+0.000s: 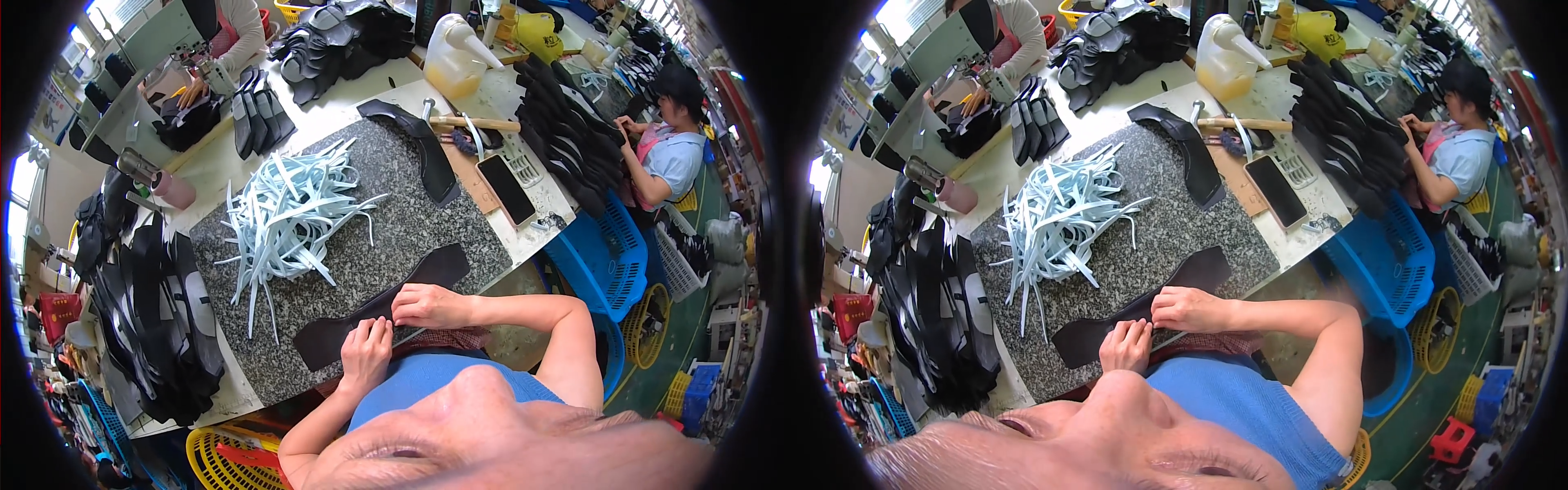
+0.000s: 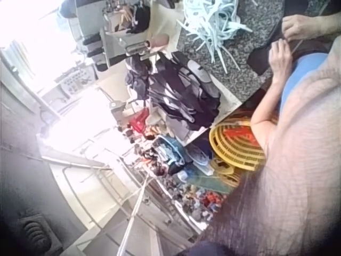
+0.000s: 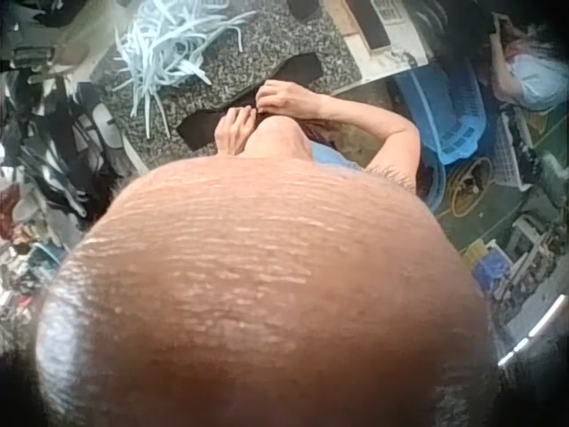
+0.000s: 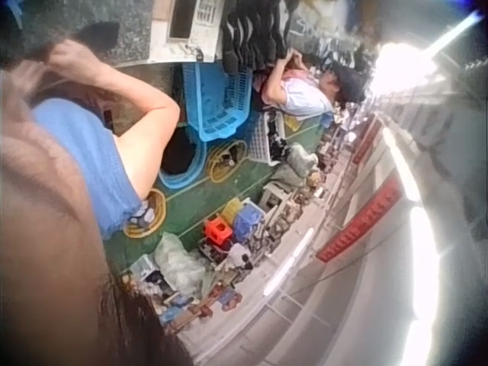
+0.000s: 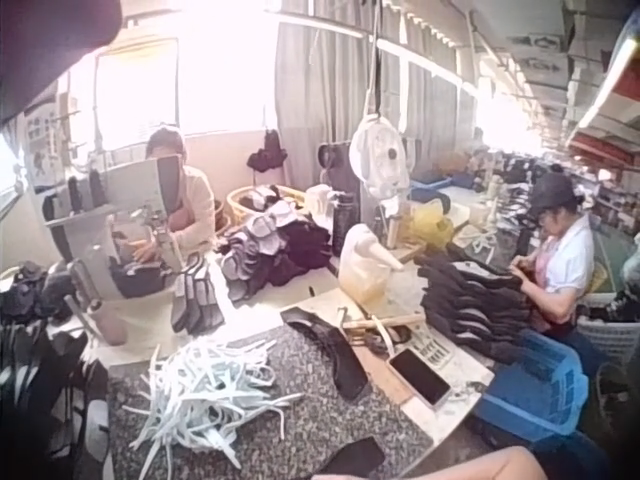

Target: Applying reinforcement or adhesive strips to shoe upper components at a workbench.

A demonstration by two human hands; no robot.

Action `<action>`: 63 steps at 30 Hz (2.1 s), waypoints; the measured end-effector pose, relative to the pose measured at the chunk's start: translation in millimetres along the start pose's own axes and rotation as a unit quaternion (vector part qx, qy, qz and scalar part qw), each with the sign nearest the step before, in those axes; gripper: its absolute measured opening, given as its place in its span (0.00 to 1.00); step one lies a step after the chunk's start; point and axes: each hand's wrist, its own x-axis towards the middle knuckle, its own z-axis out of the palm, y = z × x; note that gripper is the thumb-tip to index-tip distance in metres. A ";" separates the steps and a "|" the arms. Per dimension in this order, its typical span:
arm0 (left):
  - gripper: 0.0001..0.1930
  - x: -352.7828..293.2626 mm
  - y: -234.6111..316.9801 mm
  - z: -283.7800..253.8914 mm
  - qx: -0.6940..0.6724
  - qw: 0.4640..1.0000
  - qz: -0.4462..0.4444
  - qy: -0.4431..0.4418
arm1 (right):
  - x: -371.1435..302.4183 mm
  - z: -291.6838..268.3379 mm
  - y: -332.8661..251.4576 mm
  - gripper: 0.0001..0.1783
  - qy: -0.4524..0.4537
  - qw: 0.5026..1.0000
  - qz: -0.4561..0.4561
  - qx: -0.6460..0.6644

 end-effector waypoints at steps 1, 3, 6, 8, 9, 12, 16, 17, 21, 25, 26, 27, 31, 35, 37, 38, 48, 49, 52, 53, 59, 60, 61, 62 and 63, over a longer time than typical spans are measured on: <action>0.08 2.1 2.2 -0.1 0.001 1.000 0.001 0.001 | -3.5 -4.5 -1.2 0.12 -0.009 1.000 -0.006 0.014; 0.04 5.7 9.6 0.1 0.022 0.998 -0.039 -0.039 | -9.9 -12.0 -4.1 0.18 -0.038 0.999 -0.012 0.030; 0.04 8.8 12.6 2.2 0.063 0.997 -0.016 -0.032 | -15.0 -7.4 3.1 0.20 -0.037 0.999 -0.031 0.012; 0.05 11.2 10.0 -0.3 0.046 0.998 -0.002 -0.039 | -17.9 -9.7 5.8 0.20 -0.033 0.998 -0.039 -0.025; 0.05 12.3 7.4 -2.9 0.029 0.998 0.009 -0.046 | -17.6 -11.7 7.1 0.21 -0.031 0.997 -0.047 -0.060; 0.06 23.0 -2.4 -18.6 -0.016 0.997 0.022 -0.075 | -16.0 -19.4 8.5 0.17 0.007 0.980 -0.099 -0.171; 0.11 48.6 -25.4 -53.9 -0.227 0.962 -0.028 -0.150 | -8.4 -48.0 -0.5 0.09 0.001 0.965 -0.081 -0.248; 0.12 57.5 -31.3 -63.9 -0.240 0.959 -0.006 -0.148 | -4.2 -54.3 -2.5 0.09 -0.013 0.968 -0.075 -0.237; 0.16 91.1 -55.6 -86.6 -0.163 0.986 0.028 -0.029 | 23.6 -79.6 6.1 0.12 0.081 0.989 -0.016 -0.125; 0.39 96.0 -69.8 -105.3 -0.044 0.992 -0.026 0.118 | 32.8 -112.2 75.0 0.11 0.251 0.959 0.128 0.003; 0.38 92.3 -76.5 -102.1 -0.039 0.991 -0.040 0.117 | 16.0 -117.3 127.3 0.13 0.323 0.927 0.180 0.058; 0.37 90.2 -86.4 -97.3 -0.022 0.992 -0.046 0.115 | 10.5 -120.6 179.1 0.17 0.447 0.843 0.197 0.224; 0.35 54.8 -171.3 -92.6 0.072 0.966 -0.194 0.154 | -25.5 -166.8 312.4 0.28 0.417 0.822 0.313 0.229; 0.42 -5.6 -265.8 -137.7 0.372 0.824 -0.392 0.172 | -24.7 -155.6 288.7 0.21 0.351 0.872 0.339 -0.044; 0.51 -34.7 -286.1 -152.1 0.431 0.767 -0.465 0.093 | 9.6 -157.8 199.7 0.29 0.334 0.826 0.409 -0.199; 0.54 -37.7 -289.3 -153.3 0.426 0.764 -0.484 0.037 | 8.2 -154.7 194.1 0.30 0.344 0.826 0.313 -0.317; 0.14 -82.5 -310.0 -226.6 0.335 0.828 -0.373 0.251 | 150.1 -83.8 71.7 0.07 0.176 0.975 0.074 -0.112; 0.13 -68.2 -289.4 -233.8 0.314 0.839 -0.348 0.275 | 164.3 -74.3 68.4 0.07 0.154 0.980 0.058 -0.113; 0.12 -13.1 -207.8 -228.8 -0.021 0.890 -0.400 0.220 | 201.3 -48.7 72.9 0.10 0.105 0.983 0.022 -0.152; 0.16 -0.5 -179.5 -221.3 -0.096 0.902 -0.382 0.176 | 216.5 -41.7 67.8 0.12 0.089 0.982 0.013 -0.168; 0.27 -12.9 -112.5 -81.4 -0.569 0.757 -0.241 -0.212 | 263.9 -33.5 87.6 0.13 0.037 0.995 0.075 -0.045; 0.28 -15.1 -106.4 -57.2 -0.600 0.730 -0.225 -0.238 | 268.8 -43.4 80.7 0.13 0.050 0.987 0.140 0.063; 0.30 -15.3 -102.5 -39.0 -0.573 0.750 -0.194 -0.269 | 271.2 -50.9 72.2 0.13 0.087 0.958 0.144 0.230; 0.31 -16.1 -96.3 -27.7 -0.541 0.785 -0.161 -0.257 | 275.5 -70.4 42.6 0.13 0.080 0.954 0.187 0.221; 0.32 -14.2 -90.3 -21.6 -0.505 0.818 -0.124 -0.247 | 275.2 -81.7 38.8 0.16 0.082 0.955 0.159 0.237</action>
